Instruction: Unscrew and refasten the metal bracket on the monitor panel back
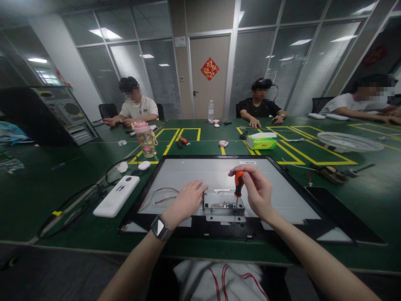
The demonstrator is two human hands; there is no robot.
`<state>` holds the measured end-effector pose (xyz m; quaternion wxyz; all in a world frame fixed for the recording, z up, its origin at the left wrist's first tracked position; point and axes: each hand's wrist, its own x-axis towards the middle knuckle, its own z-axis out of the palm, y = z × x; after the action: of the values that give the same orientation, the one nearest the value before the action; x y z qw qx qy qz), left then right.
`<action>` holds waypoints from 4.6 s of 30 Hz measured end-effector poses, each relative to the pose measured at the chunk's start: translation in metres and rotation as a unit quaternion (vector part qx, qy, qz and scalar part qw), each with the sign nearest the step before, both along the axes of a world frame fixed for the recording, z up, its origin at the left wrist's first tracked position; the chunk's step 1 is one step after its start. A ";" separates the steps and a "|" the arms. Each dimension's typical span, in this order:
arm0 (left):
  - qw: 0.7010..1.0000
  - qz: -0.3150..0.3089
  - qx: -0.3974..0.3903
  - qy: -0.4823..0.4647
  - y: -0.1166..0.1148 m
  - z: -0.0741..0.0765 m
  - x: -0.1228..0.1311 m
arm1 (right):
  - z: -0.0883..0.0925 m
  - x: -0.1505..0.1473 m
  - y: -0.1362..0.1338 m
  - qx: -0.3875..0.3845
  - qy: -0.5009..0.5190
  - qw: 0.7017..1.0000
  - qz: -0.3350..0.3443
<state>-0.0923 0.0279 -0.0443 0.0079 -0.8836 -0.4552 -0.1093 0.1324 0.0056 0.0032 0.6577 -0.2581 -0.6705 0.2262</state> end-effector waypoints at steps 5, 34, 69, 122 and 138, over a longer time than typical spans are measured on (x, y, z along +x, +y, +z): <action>1.000 0.004 -0.004 0.001 0.000 0.000 0.001 | -0.006 0.000 0.003 0.040 -0.003 0.999 -0.035; 1.000 0.010 -0.005 -0.011 -0.002 0.001 0.001 | -0.005 0.000 0.001 0.089 -0.002 0.992 -0.090; 1.000 0.007 -0.001 -0.012 -0.002 0.002 0.001 | -0.003 -0.001 0.005 0.130 -0.068 0.976 -0.160; 1.000 0.012 -0.005 -0.002 -0.001 0.002 0.001 | 0.000 0.003 0.003 -0.037 0.007 0.999 0.035; 1.000 0.013 -0.008 -0.002 -0.003 0.004 0.003 | -0.004 0.006 0.011 -0.089 0.064 0.988 0.113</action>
<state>-0.0898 0.0248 -0.0400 0.0016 -0.8772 -0.4679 -0.1076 0.1388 0.0167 -0.0009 0.6441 -0.2234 -0.6289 0.3738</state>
